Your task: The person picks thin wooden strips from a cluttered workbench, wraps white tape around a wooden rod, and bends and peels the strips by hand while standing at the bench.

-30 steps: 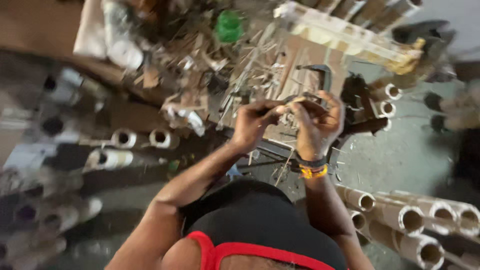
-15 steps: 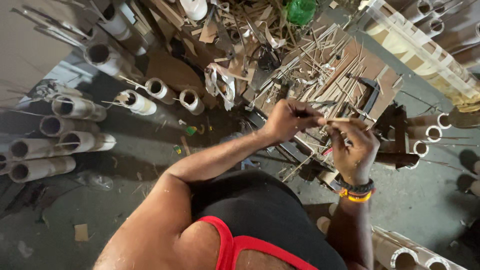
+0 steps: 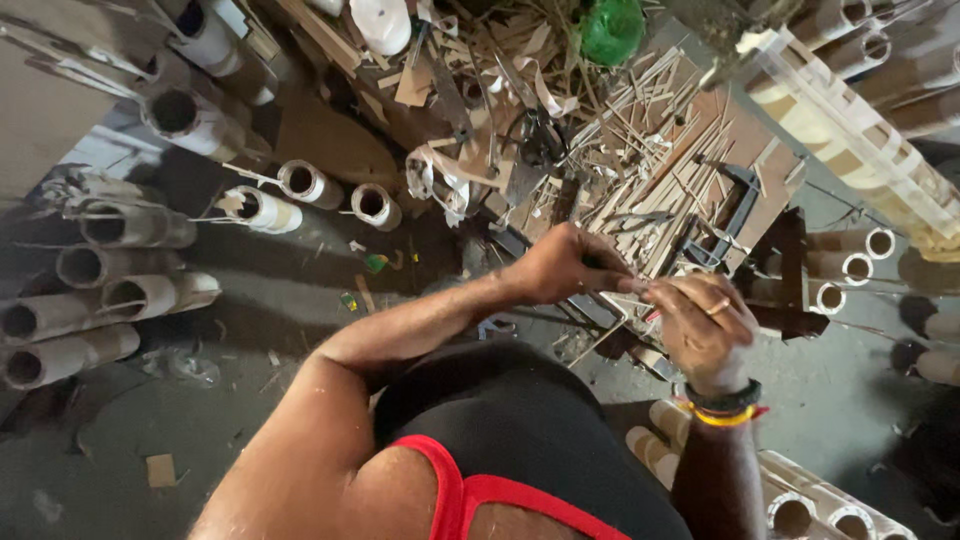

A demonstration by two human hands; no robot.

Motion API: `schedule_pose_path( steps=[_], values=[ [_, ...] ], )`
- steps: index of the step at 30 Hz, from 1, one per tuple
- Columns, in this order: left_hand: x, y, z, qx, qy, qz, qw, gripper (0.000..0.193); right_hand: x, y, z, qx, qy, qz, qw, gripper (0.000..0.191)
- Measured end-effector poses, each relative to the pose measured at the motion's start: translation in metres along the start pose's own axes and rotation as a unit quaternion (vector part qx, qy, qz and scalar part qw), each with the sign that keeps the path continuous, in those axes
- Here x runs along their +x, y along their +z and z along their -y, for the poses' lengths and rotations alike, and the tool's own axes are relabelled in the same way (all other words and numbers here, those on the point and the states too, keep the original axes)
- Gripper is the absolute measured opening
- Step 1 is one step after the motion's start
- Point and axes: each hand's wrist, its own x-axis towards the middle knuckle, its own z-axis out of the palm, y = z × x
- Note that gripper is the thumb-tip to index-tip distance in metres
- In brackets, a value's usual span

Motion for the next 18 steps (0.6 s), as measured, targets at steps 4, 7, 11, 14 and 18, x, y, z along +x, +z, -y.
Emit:
schedule_pose_path(
  steps=[4, 7, 11, 14, 18],
  values=[
    [0.013, -0.037, 0.003, 0.047, -0.087, -0.01, 0.995, 0.025, 0.023, 0.016, -0.011, -0.012, 0.048, -0.056, 0.997, 0.015],
    [0.025, -0.055, 0.007, 0.014, -0.084, -0.017, 0.996, 0.025, 0.035, 0.048, -0.02, 0.073, 0.116, -0.079, 0.987, 0.018],
    [0.045, -0.075, 0.015, 0.011, 0.017, -0.051, 0.999, 0.027, 0.046, 0.09, -0.034, 0.106, 0.161, -0.086, 0.977, 0.017],
    [0.057, -0.091, 0.016, 0.002, -0.018, -0.037, 0.999, 0.025, 0.051, 0.117, -0.048, 0.228, 0.241, -0.172, 0.927, 0.021],
    [0.073, -0.105, 0.016, 0.11, -0.021, -0.105, 0.988, 0.022, 0.051, 0.163, -0.061, 0.4, 0.321, -0.297, 0.806, 0.038]
  ],
)
